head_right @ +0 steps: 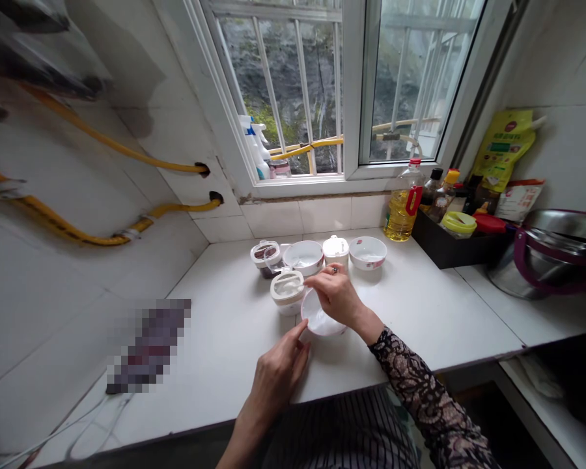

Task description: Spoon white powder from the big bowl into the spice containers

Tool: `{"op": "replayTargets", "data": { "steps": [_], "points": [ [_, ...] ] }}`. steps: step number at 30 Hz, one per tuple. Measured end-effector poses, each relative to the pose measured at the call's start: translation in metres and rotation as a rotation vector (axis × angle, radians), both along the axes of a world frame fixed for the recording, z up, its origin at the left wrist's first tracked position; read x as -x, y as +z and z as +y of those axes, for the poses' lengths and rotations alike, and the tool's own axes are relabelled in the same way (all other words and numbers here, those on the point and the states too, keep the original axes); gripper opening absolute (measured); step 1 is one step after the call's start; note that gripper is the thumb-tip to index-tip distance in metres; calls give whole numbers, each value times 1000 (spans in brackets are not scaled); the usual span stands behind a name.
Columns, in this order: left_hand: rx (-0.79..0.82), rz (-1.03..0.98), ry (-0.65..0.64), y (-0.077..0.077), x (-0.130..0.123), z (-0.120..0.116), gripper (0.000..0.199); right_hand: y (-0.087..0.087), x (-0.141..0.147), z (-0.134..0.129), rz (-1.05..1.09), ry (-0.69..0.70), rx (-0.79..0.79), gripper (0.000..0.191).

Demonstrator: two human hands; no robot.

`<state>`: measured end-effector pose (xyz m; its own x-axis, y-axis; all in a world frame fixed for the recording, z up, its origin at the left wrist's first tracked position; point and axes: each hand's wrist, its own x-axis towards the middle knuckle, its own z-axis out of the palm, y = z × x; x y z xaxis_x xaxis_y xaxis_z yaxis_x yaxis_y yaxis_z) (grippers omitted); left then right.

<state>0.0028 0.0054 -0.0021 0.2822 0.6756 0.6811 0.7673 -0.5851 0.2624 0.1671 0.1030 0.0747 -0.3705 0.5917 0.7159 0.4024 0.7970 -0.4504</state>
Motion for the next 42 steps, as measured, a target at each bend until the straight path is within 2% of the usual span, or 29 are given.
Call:
{"op": "replayTargets", "data": {
  "steps": [2,4,9,11,14,18,24,29,35,42],
  "points": [
    [-2,-1,0,0,0,0,35,1,-1,-2,-86,9,-109,25],
    [-4,-3,-3,0,0,0,35,3,-4,-3,-33,-20,-123,24],
    [4,-6,2,-1,0,0,36,6,-20,-1,176,-145,-50,18],
    [7,-4,5,-2,0,0,36,3,-26,1,157,-224,-7,19],
    [19,-9,14,-2,0,-1,35,-4,-27,2,4,-279,66,20],
    [42,-29,35,-2,0,-1,37,-10,-19,-1,-164,-182,123,19],
    [61,-37,27,-7,0,0,46,-5,-16,-6,-101,-6,256,24],
    [47,-24,29,-7,1,0,53,1,-17,-8,11,-15,411,23],
    [45,-1,33,-6,2,0,48,3,-20,-5,244,-36,735,18],
    [53,4,23,-7,2,0,49,5,-22,-3,314,-108,742,18]
  ]
}}
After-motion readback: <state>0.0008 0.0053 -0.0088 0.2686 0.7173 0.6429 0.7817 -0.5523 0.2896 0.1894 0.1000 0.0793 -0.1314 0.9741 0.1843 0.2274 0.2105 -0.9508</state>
